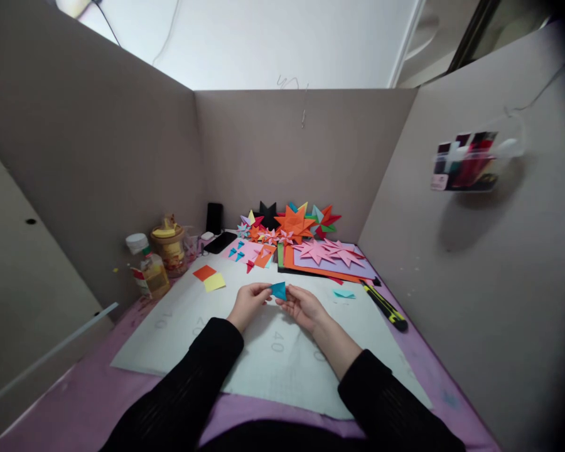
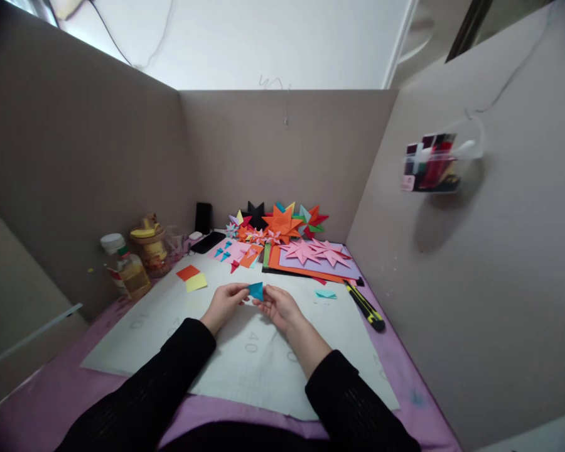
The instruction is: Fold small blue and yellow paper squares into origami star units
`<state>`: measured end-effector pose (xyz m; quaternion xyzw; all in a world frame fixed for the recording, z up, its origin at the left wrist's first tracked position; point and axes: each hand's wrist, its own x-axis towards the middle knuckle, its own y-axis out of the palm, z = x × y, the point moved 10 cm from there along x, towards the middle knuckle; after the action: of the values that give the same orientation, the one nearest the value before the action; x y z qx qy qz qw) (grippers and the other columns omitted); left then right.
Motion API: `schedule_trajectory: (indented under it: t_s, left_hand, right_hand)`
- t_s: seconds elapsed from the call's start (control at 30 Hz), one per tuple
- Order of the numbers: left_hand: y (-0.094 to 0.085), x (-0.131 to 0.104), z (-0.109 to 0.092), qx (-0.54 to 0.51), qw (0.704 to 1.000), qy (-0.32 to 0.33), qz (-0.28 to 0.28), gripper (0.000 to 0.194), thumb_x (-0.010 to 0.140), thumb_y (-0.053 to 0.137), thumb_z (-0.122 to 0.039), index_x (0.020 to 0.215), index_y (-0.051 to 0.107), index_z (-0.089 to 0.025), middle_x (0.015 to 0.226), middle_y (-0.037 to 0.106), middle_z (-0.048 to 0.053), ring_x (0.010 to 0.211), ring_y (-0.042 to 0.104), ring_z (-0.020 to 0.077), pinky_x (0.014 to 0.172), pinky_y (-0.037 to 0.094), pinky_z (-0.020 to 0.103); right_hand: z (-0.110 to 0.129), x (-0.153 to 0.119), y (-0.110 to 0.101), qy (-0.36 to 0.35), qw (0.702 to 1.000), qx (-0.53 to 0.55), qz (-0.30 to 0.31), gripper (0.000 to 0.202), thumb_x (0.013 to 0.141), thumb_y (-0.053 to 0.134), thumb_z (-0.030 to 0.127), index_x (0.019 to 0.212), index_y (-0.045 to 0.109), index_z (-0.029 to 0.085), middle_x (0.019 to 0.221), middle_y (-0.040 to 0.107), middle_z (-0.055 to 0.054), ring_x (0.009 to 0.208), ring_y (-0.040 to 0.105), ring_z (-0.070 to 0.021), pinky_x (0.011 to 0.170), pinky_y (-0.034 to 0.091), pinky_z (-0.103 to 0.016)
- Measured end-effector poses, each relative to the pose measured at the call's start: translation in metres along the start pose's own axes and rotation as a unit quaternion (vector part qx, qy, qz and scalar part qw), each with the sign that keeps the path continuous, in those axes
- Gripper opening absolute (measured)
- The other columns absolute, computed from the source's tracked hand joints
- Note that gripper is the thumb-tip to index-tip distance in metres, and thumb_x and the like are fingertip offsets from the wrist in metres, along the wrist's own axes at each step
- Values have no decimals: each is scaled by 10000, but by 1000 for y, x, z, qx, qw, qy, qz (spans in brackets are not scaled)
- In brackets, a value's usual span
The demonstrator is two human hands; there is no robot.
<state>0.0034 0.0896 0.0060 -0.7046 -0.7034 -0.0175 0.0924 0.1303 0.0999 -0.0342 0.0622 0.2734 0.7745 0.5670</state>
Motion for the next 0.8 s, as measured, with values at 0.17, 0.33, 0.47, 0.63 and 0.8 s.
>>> schedule_trajectory:
  t_s: [0.17, 0.33, 0.47, 0.63, 0.8]
  left_hand:
    - [-2, -2, -3, 12, 1000, 13, -17, 271, 710, 588, -292, 906, 676, -126, 725, 682, 62, 661, 611, 161, 577, 472, 241]
    - [-4, -2, -5, 24, 999, 23, -26, 261, 702, 593, -293, 884, 671, -122, 711, 682, 62, 650, 614, 162, 572, 472, 243]
    - [-4, -1, -6, 43, 998, 33, -22, 252, 705, 590, -303, 858, 672, -120, 673, 671, 57, 615, 607, 156, 562, 467, 245]
    - [3, -2, -7, 55, 998, 33, 2, 247, 718, 583, -313, 849, 672, -123, 710, 680, 70, 645, 622, 170, 557, 464, 244]
    - [11, -5, -8, 47, 998, 24, 35, 269, 714, 597, -315, 888, 667, -122, 737, 684, 74, 666, 622, 172, 566, 460, 240]
  right_hand:
    - [-3, -2, 7, 17, 999, 28, 29, 105, 688, 618, 213, 770, 607, 149, 695, 666, -55, 635, 631, -147, 558, 501, -237]
    - [-4, 1, 8, 3, 998, 54, 35, 154, 617, 691, 170, 734, 590, 159, 697, 642, -21, 660, 628, -118, 615, 495, -209]
    - [-5, 3, 6, -17, 999, 38, 28, 235, 559, 744, 168, 724, 577, 161, 665, 631, -8, 628, 619, -107, 597, 483, -202]
    - [6, 3, 4, -68, 997, -24, -1, 285, 521, 776, 265, 704, 586, 157, 606, 607, 14, 538, 574, -96, 540, 450, -215]
    - [18, 2, 3, -118, 986, -121, -15, 274, 553, 736, 333, 690, 593, 144, 520, 580, 22, 457, 512, -87, 489, 394, -219]
